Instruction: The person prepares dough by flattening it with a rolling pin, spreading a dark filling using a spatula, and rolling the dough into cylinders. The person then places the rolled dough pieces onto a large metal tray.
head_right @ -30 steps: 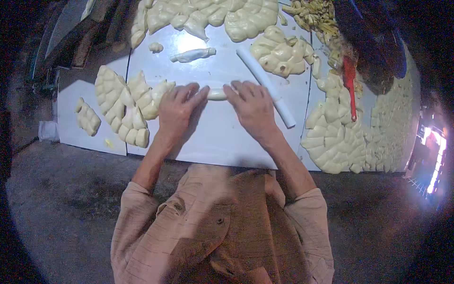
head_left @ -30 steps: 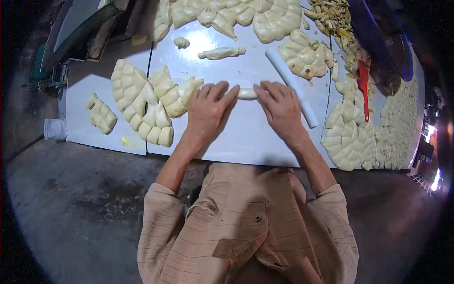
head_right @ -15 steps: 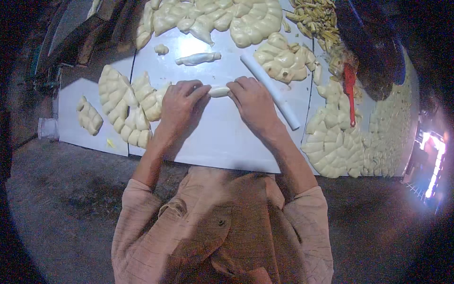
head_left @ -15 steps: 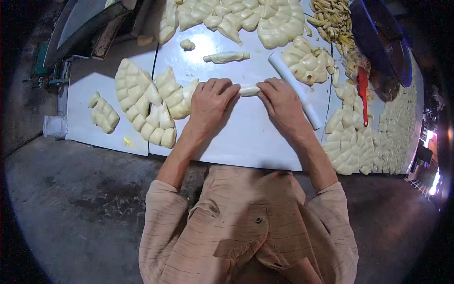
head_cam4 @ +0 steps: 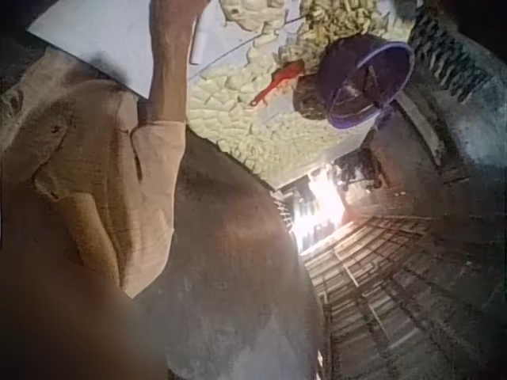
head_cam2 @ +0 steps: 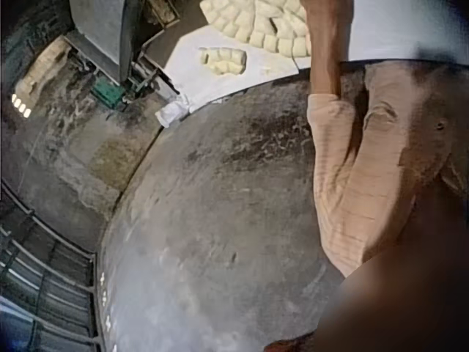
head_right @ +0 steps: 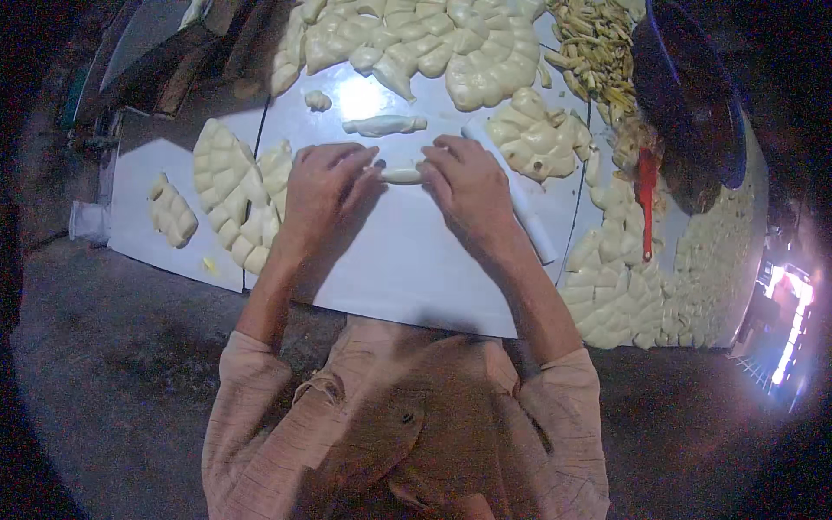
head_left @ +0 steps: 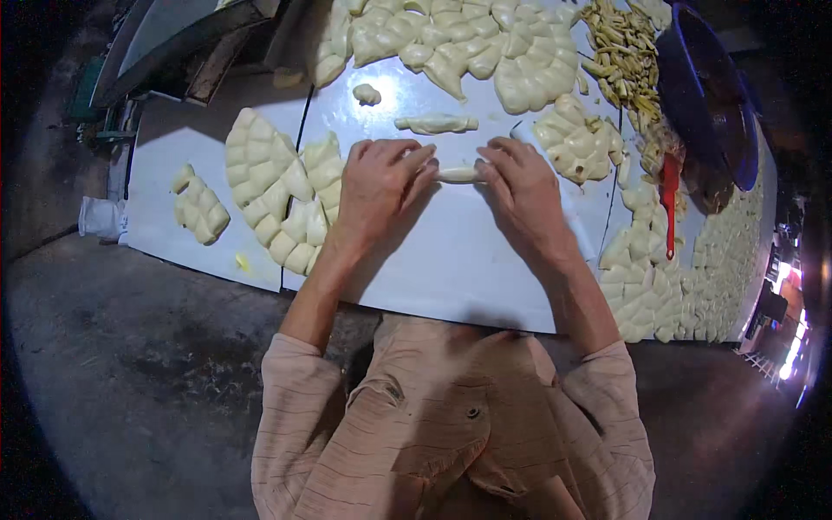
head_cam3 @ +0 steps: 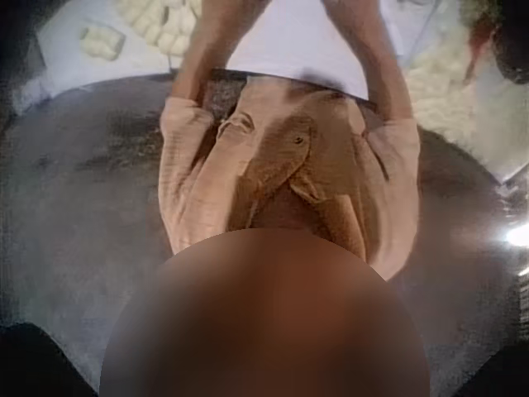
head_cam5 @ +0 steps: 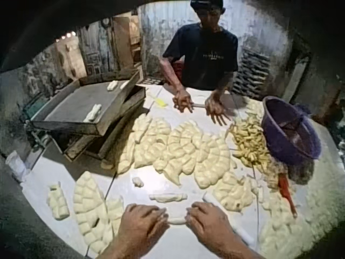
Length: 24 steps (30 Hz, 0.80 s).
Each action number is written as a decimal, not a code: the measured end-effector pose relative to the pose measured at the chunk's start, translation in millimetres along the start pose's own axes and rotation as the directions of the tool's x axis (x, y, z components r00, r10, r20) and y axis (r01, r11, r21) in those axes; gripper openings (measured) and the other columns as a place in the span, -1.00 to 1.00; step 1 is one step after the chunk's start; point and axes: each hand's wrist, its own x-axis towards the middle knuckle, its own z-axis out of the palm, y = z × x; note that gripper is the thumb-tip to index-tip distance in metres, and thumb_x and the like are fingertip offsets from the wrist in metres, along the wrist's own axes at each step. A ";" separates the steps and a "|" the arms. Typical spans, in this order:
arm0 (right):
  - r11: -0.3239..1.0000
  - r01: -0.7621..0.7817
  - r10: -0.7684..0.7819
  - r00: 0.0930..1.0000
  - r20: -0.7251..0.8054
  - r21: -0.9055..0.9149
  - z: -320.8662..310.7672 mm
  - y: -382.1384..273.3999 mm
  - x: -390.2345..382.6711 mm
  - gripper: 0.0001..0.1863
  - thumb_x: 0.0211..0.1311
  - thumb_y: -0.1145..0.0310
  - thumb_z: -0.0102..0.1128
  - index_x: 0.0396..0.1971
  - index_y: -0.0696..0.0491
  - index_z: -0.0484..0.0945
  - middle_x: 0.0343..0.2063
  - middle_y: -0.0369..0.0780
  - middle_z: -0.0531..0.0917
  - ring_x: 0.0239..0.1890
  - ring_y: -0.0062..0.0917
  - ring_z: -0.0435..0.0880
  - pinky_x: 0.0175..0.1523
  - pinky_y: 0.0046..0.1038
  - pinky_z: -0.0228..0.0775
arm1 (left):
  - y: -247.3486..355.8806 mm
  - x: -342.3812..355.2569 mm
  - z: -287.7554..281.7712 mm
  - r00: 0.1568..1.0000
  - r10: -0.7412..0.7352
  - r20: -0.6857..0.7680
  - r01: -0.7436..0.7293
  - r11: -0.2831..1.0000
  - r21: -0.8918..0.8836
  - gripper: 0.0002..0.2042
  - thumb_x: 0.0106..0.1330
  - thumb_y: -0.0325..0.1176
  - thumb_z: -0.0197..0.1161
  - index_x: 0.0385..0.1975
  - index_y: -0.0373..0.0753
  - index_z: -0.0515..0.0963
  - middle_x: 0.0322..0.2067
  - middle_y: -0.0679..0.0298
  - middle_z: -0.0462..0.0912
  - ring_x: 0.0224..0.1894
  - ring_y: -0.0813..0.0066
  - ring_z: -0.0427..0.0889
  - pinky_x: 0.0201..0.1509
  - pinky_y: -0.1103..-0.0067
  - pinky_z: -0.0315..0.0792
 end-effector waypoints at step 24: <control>0.985 0.156 -0.144 0.979 0.141 -0.077 -17.7 5.4 11.8 -0.81 0.20 0.45 0.22 -0.17 0.10 0.60 -0.19 -0.14 0.64 -0.08 -0.23 0.60 0.02 -0.20 0.41 | -12.4 23.2 -1.0 0.985 0.108 0.133 -0.096 0.991 -0.096 -0.76 0.09 -0.42 0.39 -0.21 -0.15 0.71 -0.25 0.20 0.71 -0.18 0.14 0.68 -0.08 0.31 0.53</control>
